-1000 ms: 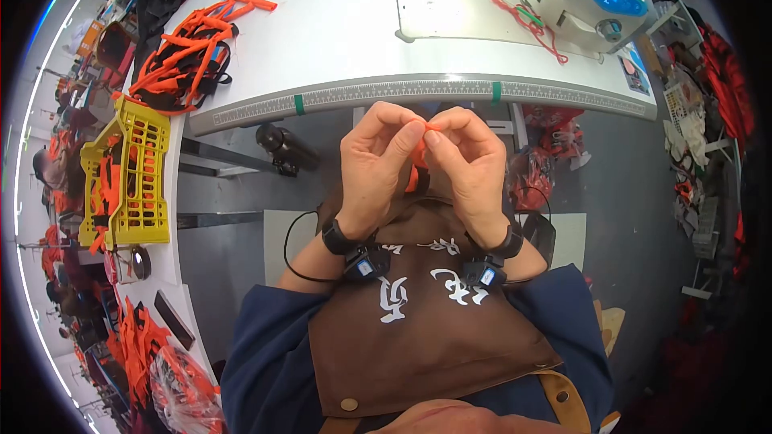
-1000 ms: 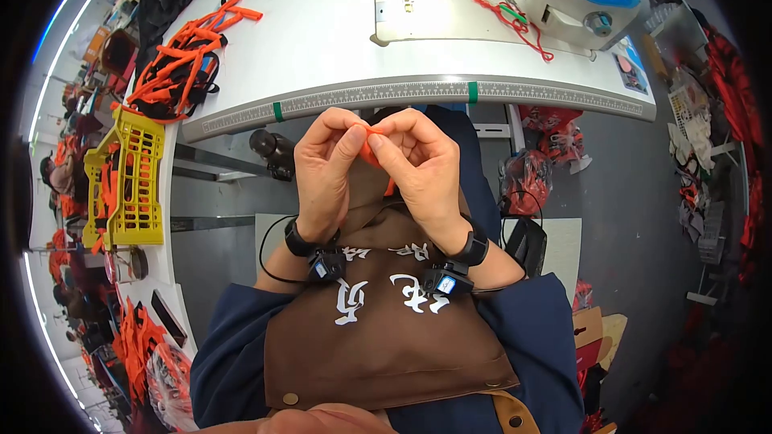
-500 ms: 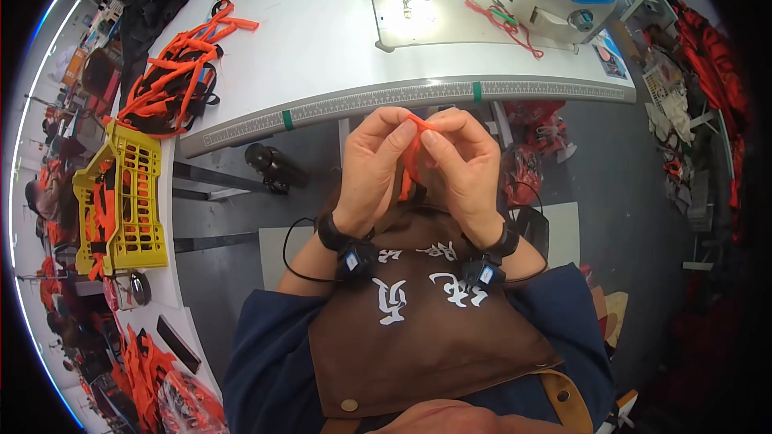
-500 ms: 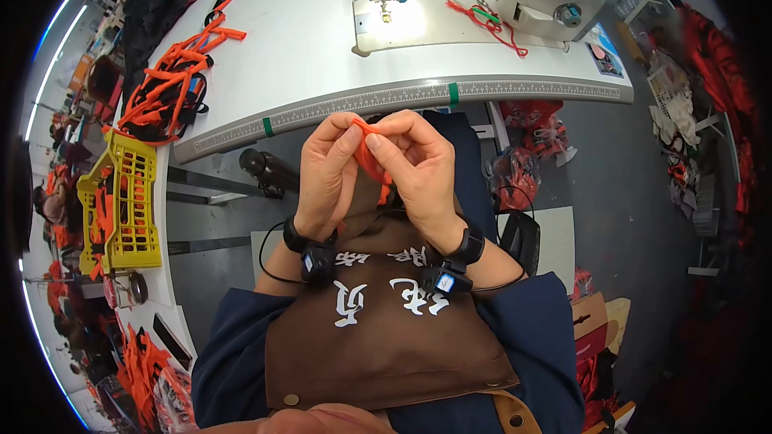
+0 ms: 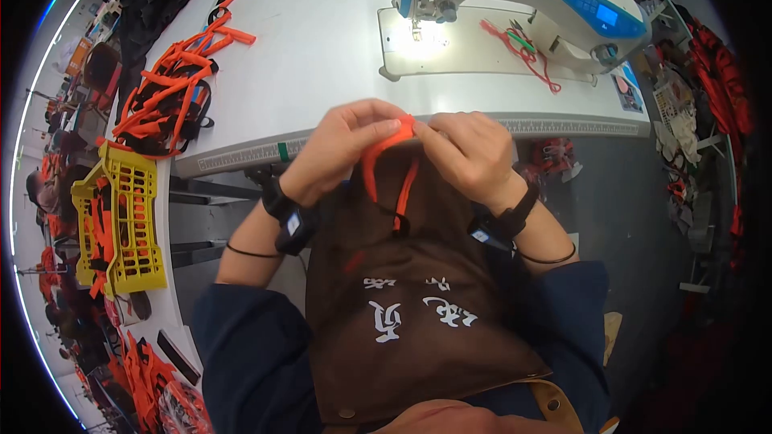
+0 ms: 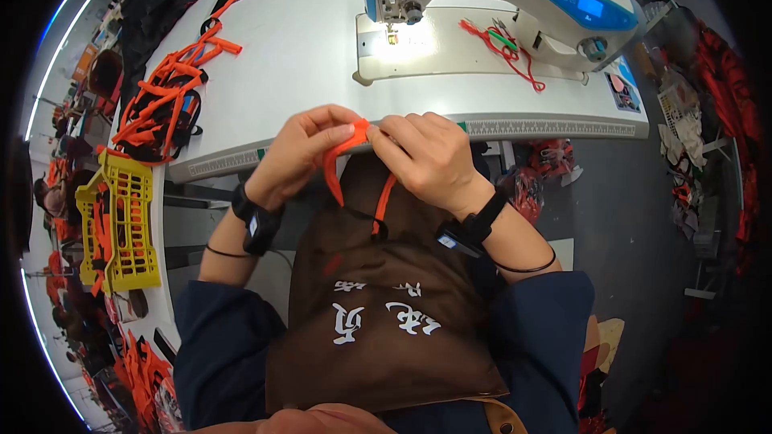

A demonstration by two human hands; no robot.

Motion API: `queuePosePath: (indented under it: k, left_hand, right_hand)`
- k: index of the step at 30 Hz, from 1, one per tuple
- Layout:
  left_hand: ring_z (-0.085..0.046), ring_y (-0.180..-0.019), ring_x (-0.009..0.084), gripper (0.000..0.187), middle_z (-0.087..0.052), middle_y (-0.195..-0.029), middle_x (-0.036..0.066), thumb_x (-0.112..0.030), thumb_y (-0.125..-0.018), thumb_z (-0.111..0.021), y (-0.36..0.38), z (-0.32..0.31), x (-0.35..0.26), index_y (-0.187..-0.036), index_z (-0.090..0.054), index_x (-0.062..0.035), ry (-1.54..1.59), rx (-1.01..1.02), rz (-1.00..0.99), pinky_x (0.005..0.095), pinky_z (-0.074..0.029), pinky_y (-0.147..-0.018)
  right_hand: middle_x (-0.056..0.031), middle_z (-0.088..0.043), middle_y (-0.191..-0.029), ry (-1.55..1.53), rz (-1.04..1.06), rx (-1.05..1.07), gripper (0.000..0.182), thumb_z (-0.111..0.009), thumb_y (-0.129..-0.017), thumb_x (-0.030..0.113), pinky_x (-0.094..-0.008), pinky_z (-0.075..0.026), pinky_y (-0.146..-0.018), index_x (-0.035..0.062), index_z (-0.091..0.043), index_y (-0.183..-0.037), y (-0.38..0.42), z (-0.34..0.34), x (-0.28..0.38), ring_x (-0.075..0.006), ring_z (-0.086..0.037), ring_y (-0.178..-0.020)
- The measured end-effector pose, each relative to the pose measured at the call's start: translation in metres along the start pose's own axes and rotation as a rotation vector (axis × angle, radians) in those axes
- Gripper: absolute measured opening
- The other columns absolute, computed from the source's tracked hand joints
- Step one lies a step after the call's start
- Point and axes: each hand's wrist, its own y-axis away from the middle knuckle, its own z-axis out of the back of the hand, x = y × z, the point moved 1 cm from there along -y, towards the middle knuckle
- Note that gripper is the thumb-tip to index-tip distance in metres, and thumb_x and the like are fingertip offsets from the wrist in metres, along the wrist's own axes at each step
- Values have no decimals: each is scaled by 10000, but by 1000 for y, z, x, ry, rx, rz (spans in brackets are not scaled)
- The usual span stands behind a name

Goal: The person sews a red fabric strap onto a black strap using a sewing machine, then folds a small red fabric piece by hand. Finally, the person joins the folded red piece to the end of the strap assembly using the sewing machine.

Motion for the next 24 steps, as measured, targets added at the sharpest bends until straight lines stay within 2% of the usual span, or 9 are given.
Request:
queuePosePath:
  k: [4, 7, 11, 13, 15, 18, 24]
  left_hand:
    - [-727, -960, 100, 219, -781, -1049, 55, -100, -1013, -779, -77, 41, -17, -1193, -730, 14, -388, -85, 13, 231, -563, -869]
    - [-719, -863, 88, 208, -784, -975, 42, -105, -989, -802, -139, 60, -18, -1153, -755, 14, -461, -45, -23, 225, -550, -774]
    - [-696, -764, 70, 192, -797, -915, 62, -139, -974, -821, -193, 77, -6, -1078, -783, 17, -786, -115, -89, 246, -559, -688]
    - [-747, -837, 142, 229, -815, -951, 97, -173, -934, -830, -198, 74, -12, -1069, -796, 8, -862, -151, -107, 292, -590, -753]
    - [-770, -876, 191, 223, -827, -988, 109, -158, -904, -822, -199, 70, -17, -1050, -803, 10, -959, -179, -141, 314, -606, -801]
    - [-702, -814, 81, 229, -810, -981, 93, -125, -953, -831, -201, 76, -5, -1095, -787, 48, -935, -188, -271, 253, -581, -753]
    - [-697, -834, 92, 192, -782, -971, 90, -84, -962, -821, -201, 70, -4, -1079, -761, 57, -785, -216, -252, 258, -585, -768]
  right_hand:
    - [-36, -639, -895, 38, -66, 97, 166, -713, -819, 71, -348, -522, -554, 51, -703, -984, -1, -43, -46, -189, -659, -637]
    - [-57, -638, -923, 71, -119, 225, 96, -695, -839, 85, -369, -552, -545, 61, -642, -916, -1, -76, -87, -219, -685, -626]
    - [-77, -656, -945, 94, -203, 431, 83, -682, -884, 99, -376, -568, -559, 52, -658, -949, 6, -106, -128, -236, -722, -672]
    - [-87, -661, -953, 90, -256, 513, 99, -671, -913, 106, -382, -572, -564, 42, -666, -988, 11, -112, -133, -243, -736, -696]
    - [-92, -664, -961, 41, -270, 483, 127, -661, -934, 110, -389, -569, -564, 33, -668, -1035, 12, -110, -133, -243, -734, -698]
    - [-100, -677, -985, -9, -293, 453, 207, -658, -959, 117, -391, -559, -562, 26, -685, -1143, 12, -109, -133, -243, -730, -706]
    - [-104, -713, -1038, -71, -335, 464, 301, -710, -948, 109, -397, -567, -601, 19, -704, -1235, 13, -109, -137, -243, -730, -747]
